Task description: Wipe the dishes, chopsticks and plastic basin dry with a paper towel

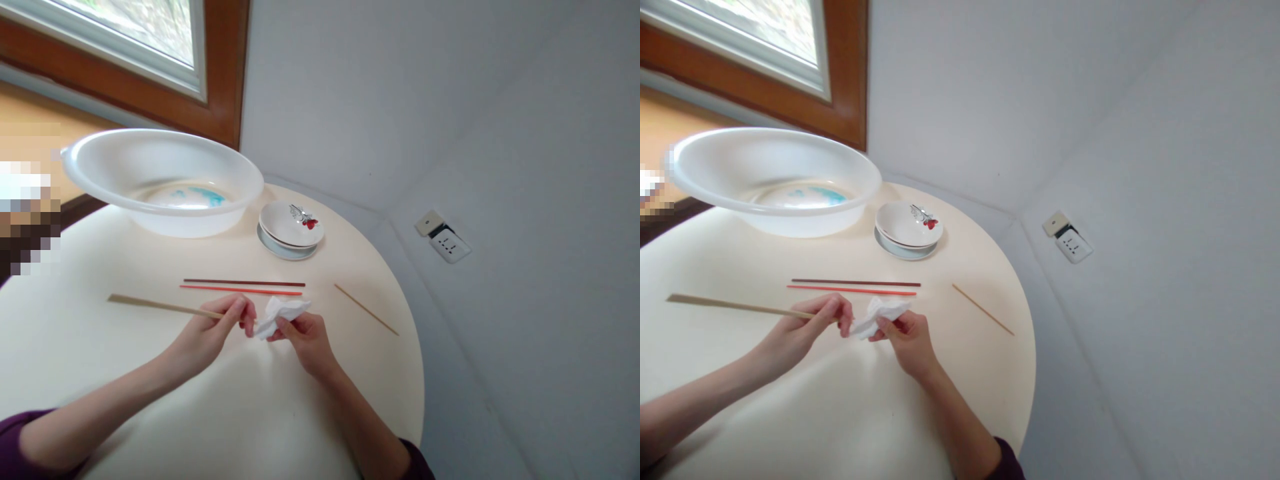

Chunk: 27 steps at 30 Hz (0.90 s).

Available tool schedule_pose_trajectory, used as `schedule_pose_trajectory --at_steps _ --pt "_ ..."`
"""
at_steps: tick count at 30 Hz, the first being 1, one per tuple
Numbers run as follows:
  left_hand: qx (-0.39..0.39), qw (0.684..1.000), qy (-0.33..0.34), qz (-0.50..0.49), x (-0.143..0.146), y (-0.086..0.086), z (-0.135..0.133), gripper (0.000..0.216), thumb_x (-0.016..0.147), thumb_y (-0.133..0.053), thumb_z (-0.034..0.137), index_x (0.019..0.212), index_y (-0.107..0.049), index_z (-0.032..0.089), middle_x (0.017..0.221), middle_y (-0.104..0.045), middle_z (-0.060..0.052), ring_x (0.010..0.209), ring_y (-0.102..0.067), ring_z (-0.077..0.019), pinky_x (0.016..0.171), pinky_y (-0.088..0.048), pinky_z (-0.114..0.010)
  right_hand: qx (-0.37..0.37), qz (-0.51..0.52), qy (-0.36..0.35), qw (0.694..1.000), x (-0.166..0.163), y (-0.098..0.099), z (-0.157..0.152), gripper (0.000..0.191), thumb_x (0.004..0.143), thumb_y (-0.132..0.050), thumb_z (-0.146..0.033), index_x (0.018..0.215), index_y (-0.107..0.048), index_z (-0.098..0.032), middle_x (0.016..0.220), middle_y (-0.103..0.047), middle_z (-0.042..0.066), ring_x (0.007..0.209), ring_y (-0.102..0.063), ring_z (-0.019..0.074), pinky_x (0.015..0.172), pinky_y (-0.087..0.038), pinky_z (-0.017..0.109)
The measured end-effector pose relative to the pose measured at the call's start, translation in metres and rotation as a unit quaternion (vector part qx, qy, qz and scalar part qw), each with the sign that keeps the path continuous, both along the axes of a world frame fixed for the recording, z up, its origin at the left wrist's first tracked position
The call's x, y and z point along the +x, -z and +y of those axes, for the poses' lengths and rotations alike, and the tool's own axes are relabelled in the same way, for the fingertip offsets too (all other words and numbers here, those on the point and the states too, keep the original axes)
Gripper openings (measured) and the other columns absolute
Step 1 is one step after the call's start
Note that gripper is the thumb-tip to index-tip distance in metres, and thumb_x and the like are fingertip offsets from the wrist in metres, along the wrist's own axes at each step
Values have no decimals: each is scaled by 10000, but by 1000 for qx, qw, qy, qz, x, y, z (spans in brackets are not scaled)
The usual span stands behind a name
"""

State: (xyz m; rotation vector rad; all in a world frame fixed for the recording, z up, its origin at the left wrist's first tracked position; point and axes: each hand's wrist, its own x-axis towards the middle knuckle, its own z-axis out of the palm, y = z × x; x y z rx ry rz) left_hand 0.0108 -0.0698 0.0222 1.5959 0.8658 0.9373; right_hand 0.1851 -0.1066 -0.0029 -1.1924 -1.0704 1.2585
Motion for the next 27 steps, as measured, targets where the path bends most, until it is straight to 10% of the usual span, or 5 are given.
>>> schedule_pose_trajectory --at_steps 5,16,27 --pt "-60 996 -53 28 -3 2 5 420 832 -318 542 558 -353 225 482 -358 58 502 -450 -126 501 -384 -255 22 38 54 998 12 8 6 328 630 -729 -457 694 -694 -137 561 -638 13 530 -608 154 592 -580 380" --pt "-69 966 190 159 4 -13 -8 71 696 -446 273 697 -447 202 676 -491 19 617 -437 -134 566 -394 -243 -5 25 -52 998 -16 -10 1 264 608 -729 -410 659 -658 -160 583 -617 -9 537 -577 129 576 -510 284" --pt "-78 984 111 118 6 2 -8 157 736 -471 348 750 -511 197 692 -570 -1 663 -530 -168 591 -437 -264 -10 -17 2 1000 -28 -10 12 274 620 -694 -422 583 -597 -169 526 -594 -3 497 -544 125 515 -481 257"
